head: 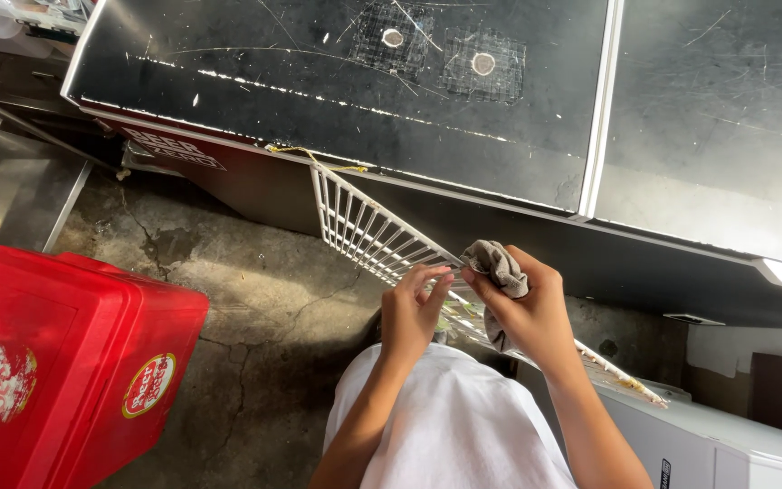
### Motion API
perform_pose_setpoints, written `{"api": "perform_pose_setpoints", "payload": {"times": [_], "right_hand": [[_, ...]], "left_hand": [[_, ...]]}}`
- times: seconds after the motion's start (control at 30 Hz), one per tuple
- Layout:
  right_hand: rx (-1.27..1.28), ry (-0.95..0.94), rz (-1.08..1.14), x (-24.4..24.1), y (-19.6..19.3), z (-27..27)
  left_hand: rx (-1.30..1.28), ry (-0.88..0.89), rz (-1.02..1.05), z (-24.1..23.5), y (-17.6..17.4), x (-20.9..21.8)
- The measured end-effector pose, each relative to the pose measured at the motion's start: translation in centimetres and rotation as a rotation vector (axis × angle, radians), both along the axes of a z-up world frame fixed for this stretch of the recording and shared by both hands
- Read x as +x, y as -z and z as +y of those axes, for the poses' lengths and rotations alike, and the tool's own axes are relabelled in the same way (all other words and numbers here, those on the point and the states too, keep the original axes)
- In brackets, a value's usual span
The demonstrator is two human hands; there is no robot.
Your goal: The person is cleaning a wire rack from a refrigerator and then wiping down the top surface of the appliance.
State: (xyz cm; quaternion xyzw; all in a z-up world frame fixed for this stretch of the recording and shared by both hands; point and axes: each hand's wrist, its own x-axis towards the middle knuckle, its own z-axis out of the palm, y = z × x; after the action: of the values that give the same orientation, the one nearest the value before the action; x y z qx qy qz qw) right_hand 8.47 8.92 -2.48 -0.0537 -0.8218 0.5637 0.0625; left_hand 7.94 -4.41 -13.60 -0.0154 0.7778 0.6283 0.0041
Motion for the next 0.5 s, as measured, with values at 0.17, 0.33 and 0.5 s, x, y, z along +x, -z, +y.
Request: {"api": "perform_pose_setpoints", "payload": {"times": [0.17, 0.33, 0.5], "right_hand": [[0.049, 0.006, 0.022, -0.2, -0.2, 0.2], [0.082, 0.003, 0.057, -0.5, 0.3, 0.5], [0.054, 0.005, 0.049, -0.5, 0.5, 0.3]], "left_hand": [[-0.027, -0.03, 0.052, 0.3, -0.6, 0.0], [-0.05, -0.047, 0.056, 0.2, -0.8, -0.3], [-0.088, -0.047, 0.022, 0.2, -0.3, -0.2]]}}
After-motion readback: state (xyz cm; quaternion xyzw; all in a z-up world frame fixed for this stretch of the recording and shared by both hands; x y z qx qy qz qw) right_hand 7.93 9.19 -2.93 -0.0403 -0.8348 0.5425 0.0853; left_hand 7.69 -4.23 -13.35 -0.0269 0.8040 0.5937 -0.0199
